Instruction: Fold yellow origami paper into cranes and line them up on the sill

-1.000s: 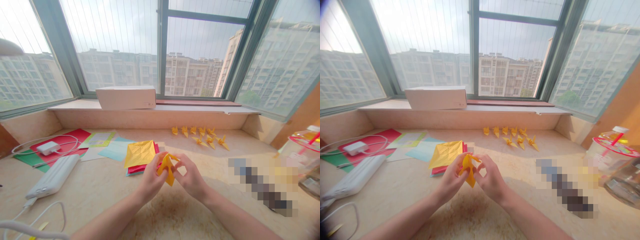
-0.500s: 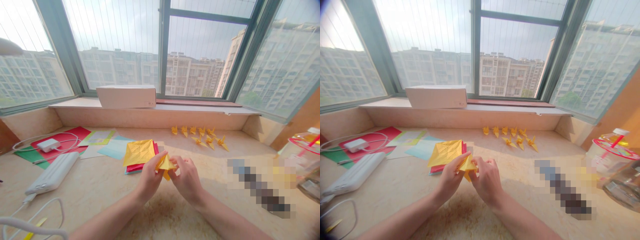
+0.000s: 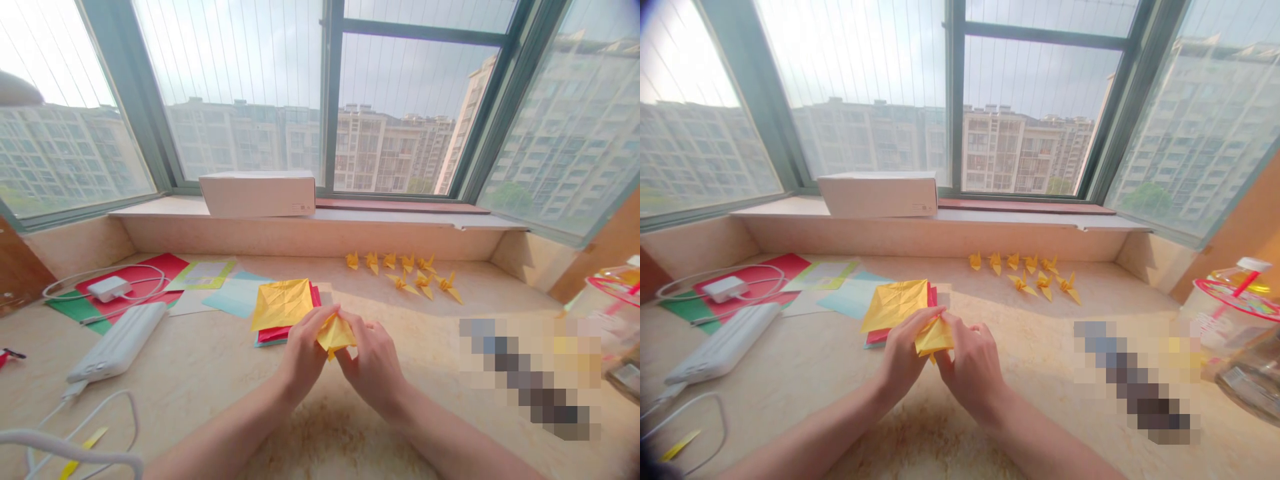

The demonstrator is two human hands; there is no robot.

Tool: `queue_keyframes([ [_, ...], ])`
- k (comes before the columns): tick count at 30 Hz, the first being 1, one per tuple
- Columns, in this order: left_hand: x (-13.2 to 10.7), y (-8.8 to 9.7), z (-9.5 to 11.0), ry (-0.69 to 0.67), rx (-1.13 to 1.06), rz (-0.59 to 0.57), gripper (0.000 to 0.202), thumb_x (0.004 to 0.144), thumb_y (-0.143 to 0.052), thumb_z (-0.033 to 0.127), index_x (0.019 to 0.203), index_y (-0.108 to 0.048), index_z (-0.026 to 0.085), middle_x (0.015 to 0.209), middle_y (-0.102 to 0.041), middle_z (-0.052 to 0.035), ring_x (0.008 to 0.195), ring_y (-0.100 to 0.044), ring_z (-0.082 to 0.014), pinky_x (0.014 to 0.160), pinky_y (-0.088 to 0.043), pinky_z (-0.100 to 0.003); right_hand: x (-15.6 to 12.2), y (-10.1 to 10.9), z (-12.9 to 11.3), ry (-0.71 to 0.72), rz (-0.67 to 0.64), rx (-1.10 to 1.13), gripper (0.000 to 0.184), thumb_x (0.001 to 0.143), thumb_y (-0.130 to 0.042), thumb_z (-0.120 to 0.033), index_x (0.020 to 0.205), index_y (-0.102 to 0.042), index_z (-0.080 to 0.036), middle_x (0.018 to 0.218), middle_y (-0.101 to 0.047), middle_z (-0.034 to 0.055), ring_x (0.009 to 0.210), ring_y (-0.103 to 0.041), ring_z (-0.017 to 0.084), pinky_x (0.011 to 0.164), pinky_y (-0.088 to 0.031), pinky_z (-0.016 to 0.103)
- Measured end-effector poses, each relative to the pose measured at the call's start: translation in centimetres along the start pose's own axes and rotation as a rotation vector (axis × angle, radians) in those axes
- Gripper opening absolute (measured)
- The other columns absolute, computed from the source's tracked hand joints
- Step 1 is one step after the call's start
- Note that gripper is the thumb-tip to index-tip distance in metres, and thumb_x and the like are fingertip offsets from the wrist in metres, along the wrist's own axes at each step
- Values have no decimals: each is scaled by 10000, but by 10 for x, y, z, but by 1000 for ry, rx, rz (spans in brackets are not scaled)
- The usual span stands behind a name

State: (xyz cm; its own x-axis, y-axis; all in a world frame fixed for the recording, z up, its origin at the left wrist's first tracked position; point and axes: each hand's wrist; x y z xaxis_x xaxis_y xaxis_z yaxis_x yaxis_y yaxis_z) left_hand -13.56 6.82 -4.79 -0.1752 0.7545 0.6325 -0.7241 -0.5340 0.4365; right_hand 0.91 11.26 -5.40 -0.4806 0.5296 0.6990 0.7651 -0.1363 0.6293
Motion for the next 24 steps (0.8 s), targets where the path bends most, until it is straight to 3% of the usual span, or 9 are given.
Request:
queue_keyframes([
  [5,-3,1,1,46,-9,26,428,788,-598,81,1197,-667,189,1162,-713,-88,1023,-680,-226,898,-527,-315,3,4,1,85,21,-28,363,967,-441,-331,1282,-523,-168,917,-743,86,739,-639,207,789,-390,334],
  [9,-3,-4,0,178,-113,65,441,811,-588,118,1242,-648,191,1190,-705,-86,1018,-686,-246,908,-529,-345,3,5,13,-4,44,90,290,937,-430,-276,1169,-594,-216,971,-741,67,785,-649,214,765,-426,324],
  [13,-3,-8,1,297,-370,4,481,811,-615,148,1292,-605,156,1117,-731,-112,950,-707,-253,834,-564,-346,4,4,29,-163,37,385,159,876,-528,-256,1002,-623,-235,916,-730,29,788,-660,198,710,-473,278],
  [20,-7,0,4,243,-937,-200,633,831,-686,370,1408,-479,214,1403,-538,-157,1275,-523,-293,1022,-461,-382,10,5,41,-256,81,789,123,804,-636,-192,923,-639,-227,835,-704,12,711,-650,165,631,-497,247],
  [24,-2,1,5,447,-999,-180,592,870,-594,508,1369,-513,201,1265,-634,-156,1122,-623,-285,907,-514,-391,9,3,42,-191,44,844,118,808,-660,-187,915,-659,-236,838,-695,9,728,-643,154,659,-497,247],
])
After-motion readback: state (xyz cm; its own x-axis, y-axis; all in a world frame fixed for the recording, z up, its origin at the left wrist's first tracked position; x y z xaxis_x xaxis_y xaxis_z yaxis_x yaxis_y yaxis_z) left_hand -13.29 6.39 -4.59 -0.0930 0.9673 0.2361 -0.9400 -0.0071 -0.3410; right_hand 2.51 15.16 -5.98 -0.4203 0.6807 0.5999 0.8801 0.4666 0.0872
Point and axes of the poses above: each hand's wrist, its own x-axis towards the middle knuckle, its own y-axis out of the back of the hand, z = x × y
